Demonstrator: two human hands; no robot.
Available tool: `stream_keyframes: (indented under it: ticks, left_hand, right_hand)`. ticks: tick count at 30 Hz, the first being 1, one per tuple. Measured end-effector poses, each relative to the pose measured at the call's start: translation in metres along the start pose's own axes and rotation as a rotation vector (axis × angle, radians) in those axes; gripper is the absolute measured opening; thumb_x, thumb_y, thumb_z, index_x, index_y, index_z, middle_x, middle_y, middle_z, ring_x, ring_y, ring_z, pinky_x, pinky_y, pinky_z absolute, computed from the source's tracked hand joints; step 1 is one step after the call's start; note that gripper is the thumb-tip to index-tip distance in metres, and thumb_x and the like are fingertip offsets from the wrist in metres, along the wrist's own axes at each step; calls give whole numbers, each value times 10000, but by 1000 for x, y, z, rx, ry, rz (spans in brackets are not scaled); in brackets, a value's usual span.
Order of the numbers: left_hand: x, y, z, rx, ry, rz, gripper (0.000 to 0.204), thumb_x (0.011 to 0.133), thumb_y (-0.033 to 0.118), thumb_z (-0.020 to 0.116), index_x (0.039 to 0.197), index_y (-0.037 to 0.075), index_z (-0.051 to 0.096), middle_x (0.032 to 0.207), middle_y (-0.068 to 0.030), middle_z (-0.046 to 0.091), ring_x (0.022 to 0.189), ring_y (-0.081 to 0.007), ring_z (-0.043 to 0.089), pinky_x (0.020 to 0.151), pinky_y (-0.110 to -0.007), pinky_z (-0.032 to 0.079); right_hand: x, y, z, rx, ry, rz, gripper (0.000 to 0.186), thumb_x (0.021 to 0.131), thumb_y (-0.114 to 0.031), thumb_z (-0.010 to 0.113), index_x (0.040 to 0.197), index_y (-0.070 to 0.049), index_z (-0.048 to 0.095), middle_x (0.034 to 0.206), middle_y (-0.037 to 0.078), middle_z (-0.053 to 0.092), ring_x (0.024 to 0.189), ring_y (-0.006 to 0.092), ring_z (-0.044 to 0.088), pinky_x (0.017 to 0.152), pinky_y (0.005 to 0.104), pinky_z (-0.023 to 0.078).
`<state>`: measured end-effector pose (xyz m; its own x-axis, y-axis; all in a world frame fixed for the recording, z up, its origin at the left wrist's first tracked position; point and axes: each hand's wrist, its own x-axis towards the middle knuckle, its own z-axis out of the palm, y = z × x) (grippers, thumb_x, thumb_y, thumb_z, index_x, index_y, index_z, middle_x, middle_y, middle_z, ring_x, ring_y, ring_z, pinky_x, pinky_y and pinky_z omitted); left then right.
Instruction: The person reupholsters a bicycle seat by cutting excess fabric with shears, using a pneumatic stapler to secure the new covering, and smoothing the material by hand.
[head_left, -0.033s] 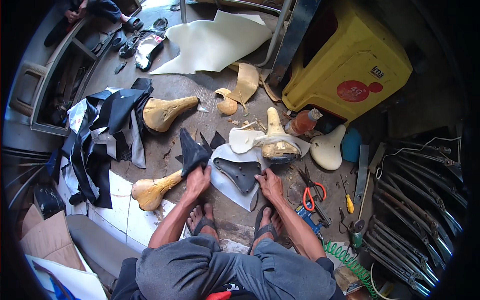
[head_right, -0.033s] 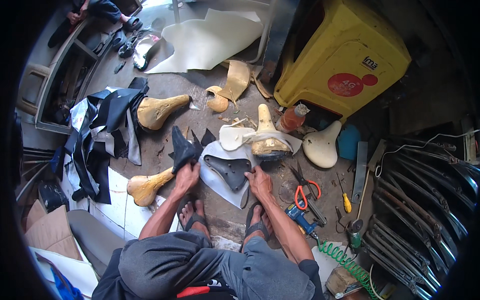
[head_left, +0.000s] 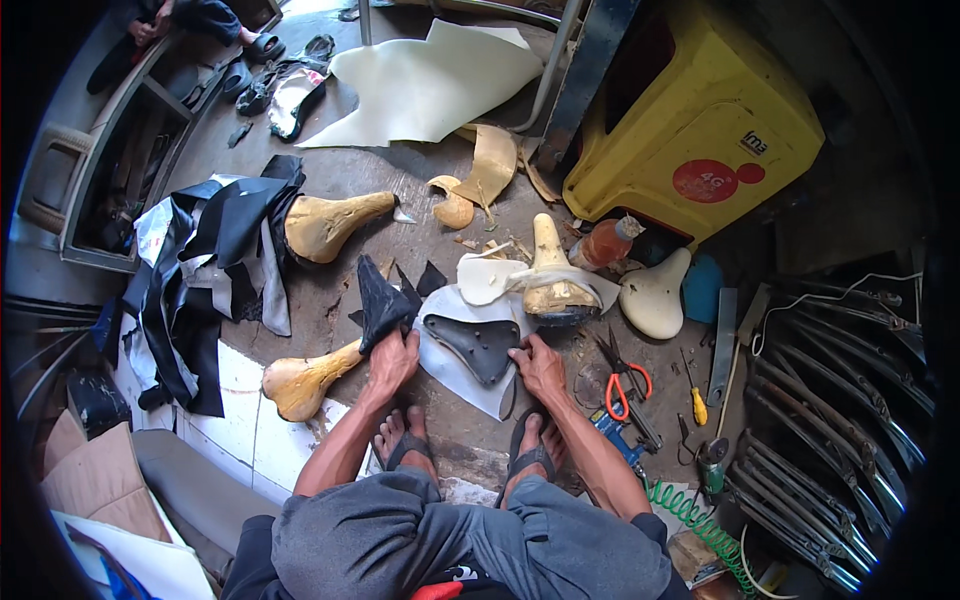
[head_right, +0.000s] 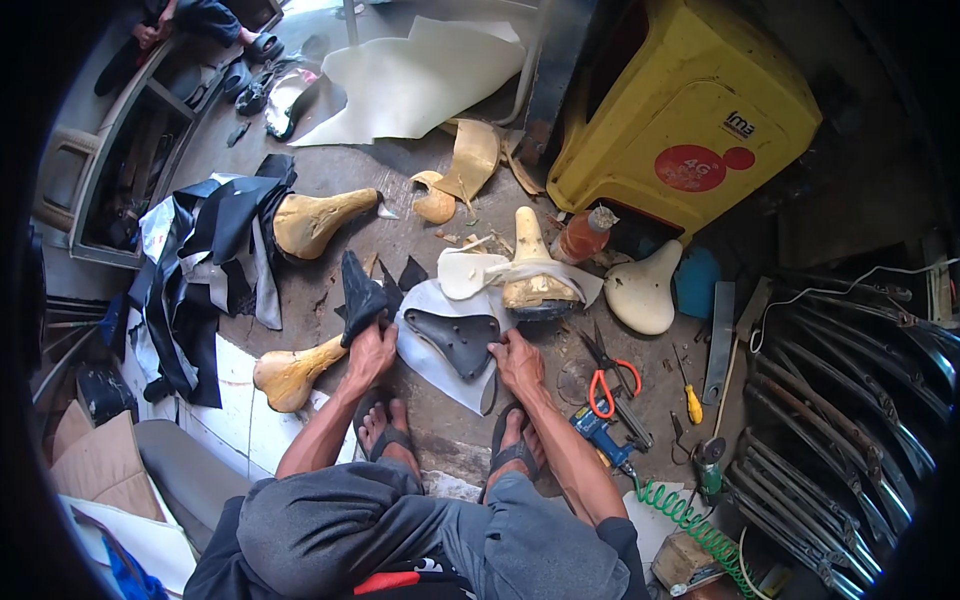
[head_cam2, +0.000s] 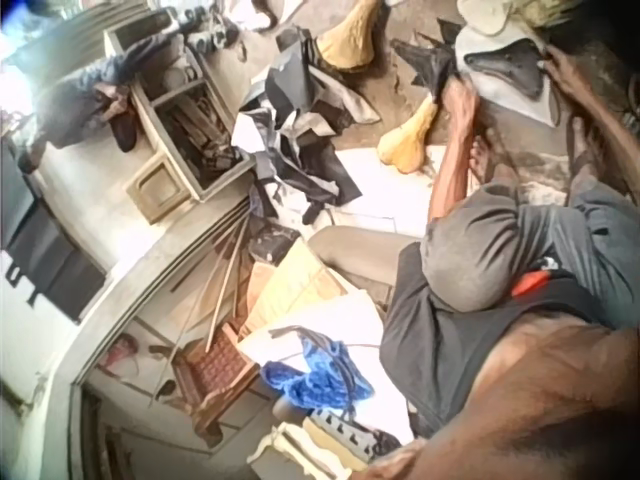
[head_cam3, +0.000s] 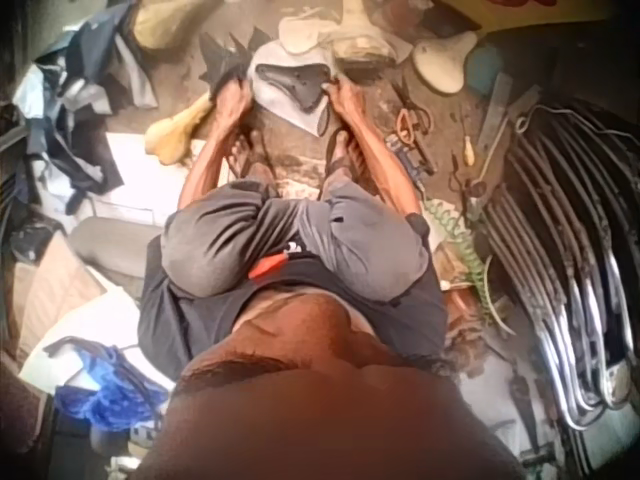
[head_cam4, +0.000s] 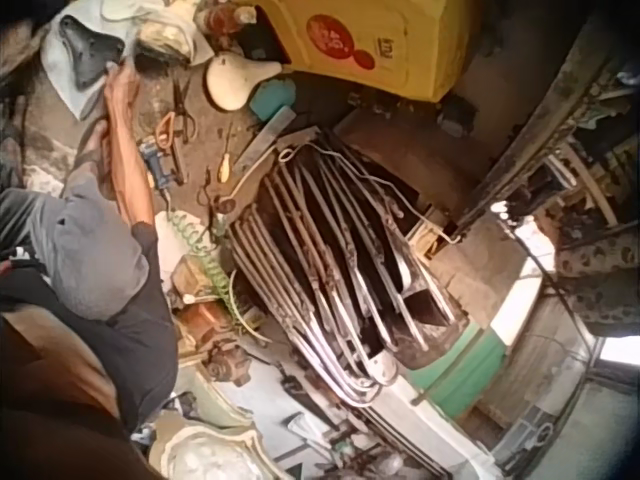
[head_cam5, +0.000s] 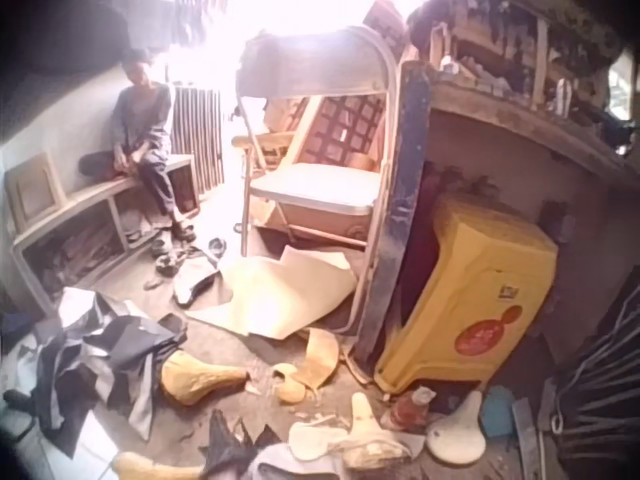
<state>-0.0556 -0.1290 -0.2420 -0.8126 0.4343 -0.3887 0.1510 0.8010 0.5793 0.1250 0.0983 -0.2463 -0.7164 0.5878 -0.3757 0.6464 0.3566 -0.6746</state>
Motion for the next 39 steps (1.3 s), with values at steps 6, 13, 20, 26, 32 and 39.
stream_keyframes:
  ticks: [6, 13, 20, 26, 32, 39]
  left_hand:
    - [-17, 62, 6, 318, -173, 759, 797, 752, 234, 831, 1448, 137, 455, 1454, -214, 435, 1356, -425, 428, 1118, -497, 399]
    - [8, 70, 18, 455, -327, 810, 954, 688, 256, 870, 1509, 169, 391, 1452, -139, 431, 1322, -368, 455, 1097, -568, 389]
    - [-28, 39, 38, 306, -279, 592, 919, 680, 165, 831, 1496, 178, 408, 1418, -111, 441, 1324, -337, 446, 1025, -620, 388]
    - [-47, 25, 43, 302, -228, 596, 924, 691, 278, 836, 1508, 217, 407, 1471, -161, 366, 1379, -390, 343, 1069, -625, 298]
    - [-48, 19, 44, 287, -232, 662, 924, 699, 289, 830, 1515, 222, 403, 1476, -151, 369, 1375, -381, 351, 1080, -618, 288]
    - [-48, 22, 44, 317, -220, 663, 907, 716, 301, 829, 1510, 204, 402, 1476, -141, 379, 1370, -362, 371, 1081, -588, 305]
  right_hand:
    - [-19, 14, 5, 35, 192, 58, 303, 890, -297, 698, 1060, -48, 664, 1006, 191, 693, 941, 371, 674, 822, 460, 520]
    - [-28, 15, 15, -80, 79, -12, 272, 882, -255, 669, 1037, -32, 669, 987, 196, 700, 956, 378, 677, 839, 466, 524]
    - [-33, 14, -6, -142, 160, 96, 275, 916, -265, 604, 1091, -62, 670, 1076, 194, 696, 1004, 402, 667, 866, 486, 521]
    - [-18, -9, 17, 38, 151, -92, 326, 915, -298, 669, 1174, -100, 678, 977, 147, 655, 920, 347, 657, 830, 445, 522]
    - [29, -29, 14, 97, -58, -59, 376, 908, -353, 684, 1163, -80, 721, 1023, 149, 698, 922, 296, 680, 840, 396, 528]
    - [23, -20, 18, 488, 47, 120, 372, 901, -378, 703, 1039, -34, 725, 982, 145, 731, 893, 248, 696, 815, 360, 535]
